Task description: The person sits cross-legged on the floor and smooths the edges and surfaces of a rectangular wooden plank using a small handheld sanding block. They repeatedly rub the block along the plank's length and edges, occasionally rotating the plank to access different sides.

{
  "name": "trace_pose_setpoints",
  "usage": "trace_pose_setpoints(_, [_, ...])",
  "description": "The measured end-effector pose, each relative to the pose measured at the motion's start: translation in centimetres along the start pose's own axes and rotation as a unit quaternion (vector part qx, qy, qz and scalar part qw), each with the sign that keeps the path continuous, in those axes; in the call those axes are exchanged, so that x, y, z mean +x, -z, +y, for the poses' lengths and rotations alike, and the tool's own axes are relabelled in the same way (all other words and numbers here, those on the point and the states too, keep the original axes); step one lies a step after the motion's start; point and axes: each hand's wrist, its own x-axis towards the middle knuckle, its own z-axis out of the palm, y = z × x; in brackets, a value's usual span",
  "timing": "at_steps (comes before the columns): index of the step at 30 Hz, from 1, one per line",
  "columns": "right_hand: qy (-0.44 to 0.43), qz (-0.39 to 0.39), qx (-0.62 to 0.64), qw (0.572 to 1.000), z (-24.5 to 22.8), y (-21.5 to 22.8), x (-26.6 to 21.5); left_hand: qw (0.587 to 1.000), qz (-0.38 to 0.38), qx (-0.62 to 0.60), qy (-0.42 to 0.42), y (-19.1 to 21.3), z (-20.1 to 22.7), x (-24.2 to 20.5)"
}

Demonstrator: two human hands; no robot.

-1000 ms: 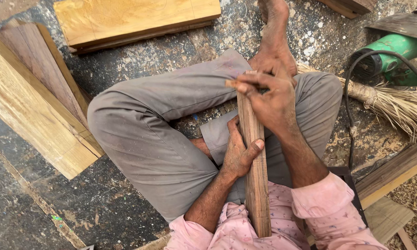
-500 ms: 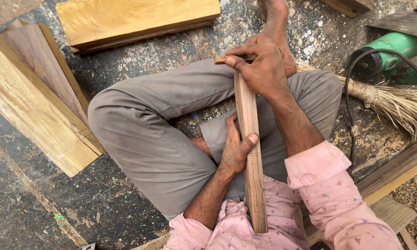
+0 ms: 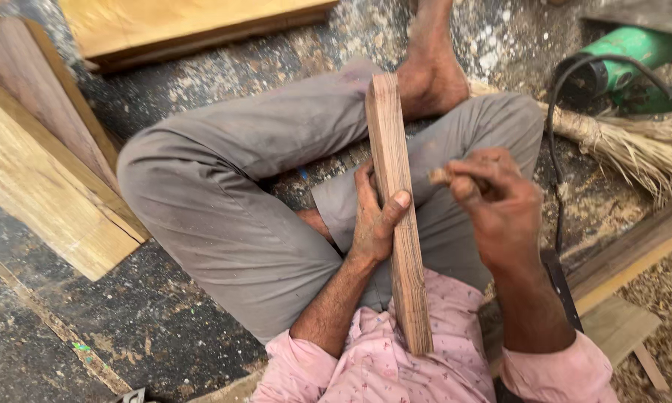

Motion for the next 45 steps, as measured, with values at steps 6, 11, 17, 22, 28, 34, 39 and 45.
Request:
trace_pose_setpoints(6, [0.038, -0.054, -0.103, 0.992, -2.7, -0.8, -9.1, 1.000, 0.028, -0.001, -0.008, -1.0, -1.2, 1.0])
trace_pose_setpoints(11, [0.105, -0.074, -0.261, 0.957, -2.4, -2.1, -12.6, 0.999, 0.020, -0.016, -0.025, -0.9, -2.1, 1.0])
trace_pose_setpoints(17, [0.120, -0.095, -0.298, 0.942, -2.0, -1.8, -17.6, 1.000, 0.020, -0.012, -0.015, -0.7, -2.5, 0.7])
trace_pose_setpoints(22, [0.120, -0.087, -0.319, 0.936, -3.0, -2.4, -14.9, 1.000, 0.029, 0.013, 0.002, -0.9, -2.7, 1.0])
trace_pose_setpoints(28, [0.139, -0.067, -0.299, 0.942, -1.2, -3.1, -12.8, 1.000, 0.016, -0.013, -0.002, -0.6, -2.9, 0.7])
trace_pose_setpoints(34, [0.121, -0.089, -0.308, 0.940, -1.9, -2.0, -18.1, 1.000, 0.015, -0.018, -0.014, -0.6, -3.1, 0.3])
trace_pose_setpoints(39, [0.161, -0.075, -0.316, 0.932, -0.7, -2.7, -13.2, 0.999, 0.022, 0.000, -0.047, -0.7, -2.8, 1.0])
trace_pose_setpoints(45, [0.159, -0.068, -0.270, 0.947, -0.6, -2.9, -14.5, 0.999, 0.017, -0.027, -0.007, -0.4, -2.5, 0.6])
